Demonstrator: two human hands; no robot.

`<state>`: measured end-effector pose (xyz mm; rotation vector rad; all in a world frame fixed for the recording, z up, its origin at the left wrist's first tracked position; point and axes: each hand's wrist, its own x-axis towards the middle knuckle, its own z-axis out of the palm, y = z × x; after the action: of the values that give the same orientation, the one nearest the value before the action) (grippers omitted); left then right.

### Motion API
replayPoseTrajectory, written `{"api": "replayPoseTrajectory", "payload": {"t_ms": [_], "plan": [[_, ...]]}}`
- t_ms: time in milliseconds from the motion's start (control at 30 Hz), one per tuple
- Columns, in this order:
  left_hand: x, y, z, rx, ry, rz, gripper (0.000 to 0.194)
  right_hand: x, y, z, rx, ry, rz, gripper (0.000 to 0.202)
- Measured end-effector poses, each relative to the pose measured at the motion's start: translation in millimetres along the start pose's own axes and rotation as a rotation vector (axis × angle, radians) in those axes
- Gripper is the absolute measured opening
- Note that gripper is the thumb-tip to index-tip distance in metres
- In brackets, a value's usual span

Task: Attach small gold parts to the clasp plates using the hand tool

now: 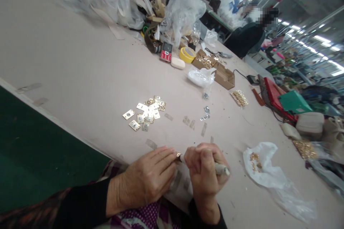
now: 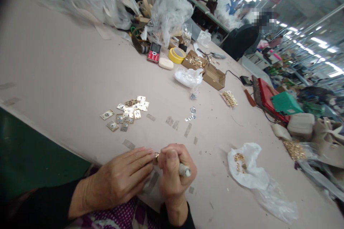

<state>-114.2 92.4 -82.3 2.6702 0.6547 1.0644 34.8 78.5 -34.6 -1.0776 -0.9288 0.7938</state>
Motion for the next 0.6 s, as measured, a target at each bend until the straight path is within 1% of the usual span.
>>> {"api": "replayPoseTrajectory", "payload": {"t_ms": [33,100,167,233,300,333,400,467,500,533,600], "plan": [[0.2,0.7,-2.3,-0.038,0.017,-0.025,0.019,4.0,-7.7,1.4,0.02,-0.005,-0.037,0.022],[0.8,2.0,-7.4,-0.134,0.033,-0.08,0.016,9.1,-23.0,5.2,0.048,0.024,-0.129,0.022],[2.3,2.3,-12.7,-0.217,0.023,-0.145,0.016,8.6,-29.5,8.9,0.047,0.071,-0.214,0.022],[5.9,0.4,-17.0,-0.244,-0.007,-0.226,0.016,4.1,-22.6,11.2,0.034,0.059,-0.191,0.022],[11.8,-4.9,-18.8,-0.216,-0.069,-0.264,0.013,-0.5,-8.2,11.0,0.006,0.0,-0.084,0.021],[15.5,-8.8,-18.4,-0.191,-0.106,-0.241,0.011,-1.8,-1.9,9.8,0.018,-0.009,-0.054,0.022],[23.7,-18.7,-15.0,-0.137,-0.188,-0.11,0.007,-1.7,3.5,5.6,0.054,-0.015,-0.038,0.025],[30.9,-28.8,-9.7,-0.098,-0.244,0.034,0.004,0.1,-1.8,-0.6,0.092,-0.007,-0.076,0.026],[33.6,-32.8,-7.0,-0.085,-0.26,0.083,0.003,0.7,-7.0,-4.2,0.106,-0.007,-0.095,0.025],[35.1,-35.5,-4.5,-0.076,-0.27,0.111,0.004,0.9,-12.6,-8.0,0.119,-0.003,-0.111,0.023],[34.6,-35.7,-1.3,-0.048,-0.27,0.119,0.008,-0.1,-21.7,-15.4,0.132,0.027,-0.126,0.021]]}}
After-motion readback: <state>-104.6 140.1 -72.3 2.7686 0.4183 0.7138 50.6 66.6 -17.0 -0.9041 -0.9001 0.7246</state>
